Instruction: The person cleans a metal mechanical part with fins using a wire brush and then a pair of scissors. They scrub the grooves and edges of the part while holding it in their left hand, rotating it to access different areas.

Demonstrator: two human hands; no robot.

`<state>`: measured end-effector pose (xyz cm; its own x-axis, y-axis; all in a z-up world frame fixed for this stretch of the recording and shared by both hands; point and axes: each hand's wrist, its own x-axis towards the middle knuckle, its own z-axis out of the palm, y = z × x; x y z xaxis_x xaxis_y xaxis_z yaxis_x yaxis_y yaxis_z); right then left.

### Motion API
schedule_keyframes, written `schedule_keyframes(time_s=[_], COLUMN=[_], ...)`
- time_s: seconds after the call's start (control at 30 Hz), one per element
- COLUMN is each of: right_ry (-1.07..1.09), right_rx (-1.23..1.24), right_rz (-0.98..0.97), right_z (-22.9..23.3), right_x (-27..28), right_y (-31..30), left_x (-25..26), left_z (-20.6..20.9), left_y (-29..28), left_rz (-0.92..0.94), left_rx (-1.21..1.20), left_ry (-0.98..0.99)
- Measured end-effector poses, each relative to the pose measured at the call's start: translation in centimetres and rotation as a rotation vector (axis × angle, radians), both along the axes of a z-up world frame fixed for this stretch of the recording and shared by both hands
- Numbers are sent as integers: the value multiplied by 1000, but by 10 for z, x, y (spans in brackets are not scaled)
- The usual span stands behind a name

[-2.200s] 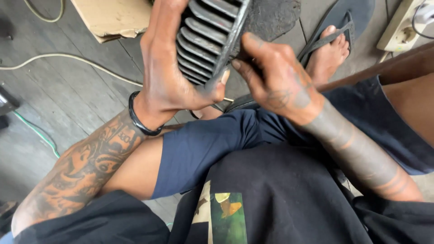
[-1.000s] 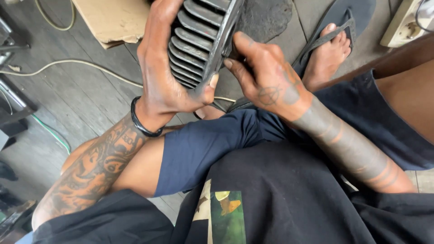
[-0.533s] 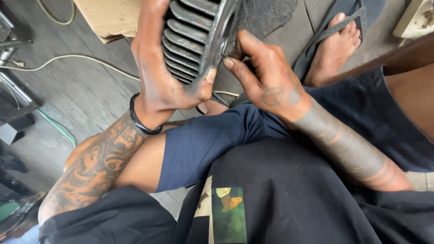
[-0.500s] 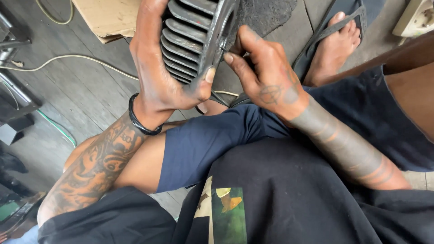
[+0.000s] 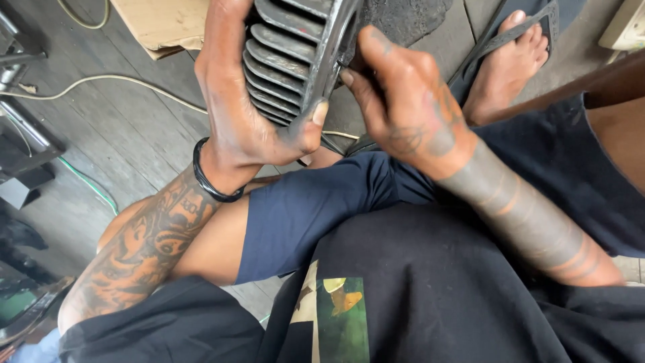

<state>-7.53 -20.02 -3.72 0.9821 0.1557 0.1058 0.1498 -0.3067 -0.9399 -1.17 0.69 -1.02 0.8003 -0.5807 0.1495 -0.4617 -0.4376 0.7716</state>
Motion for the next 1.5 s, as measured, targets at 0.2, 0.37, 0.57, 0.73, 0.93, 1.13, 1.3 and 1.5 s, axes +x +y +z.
schedule_keyframes(time_s=[0.2, 0.37, 0.57, 0.73, 0.93, 1.13, 1.3, 1.5], right_ry=[-21, -60, -78, -133, -23, 392, 374, 458], right_rx=[-56, -65, -108, -114, -86, 404, 711, 779], right_rz=[37, 10, -4, -50, 0, -159, -338, -320], right_z=[11, 8, 9, 9, 0, -18, -21, -35], right_x=[0, 1, 2, 2, 3, -10, -17, -28], right_y=[-2, -1, 2, 6, -1, -20, -40, -38], left_x=[2, 4, 6, 5, 2, 8, 10, 9], left_z=[2, 0, 2, -1, 4, 2, 0, 17], left_y=[-3, -2, -2, 1, -1, 11, 23, 20], left_rz=[-7, 1, 10, 15, -2, 4, -34, 8], left_rx=[7, 3, -2, -11, 24, -53, -101, -130], left_ry=[-4, -25, -22, -14, -14, 68, 200, 301])
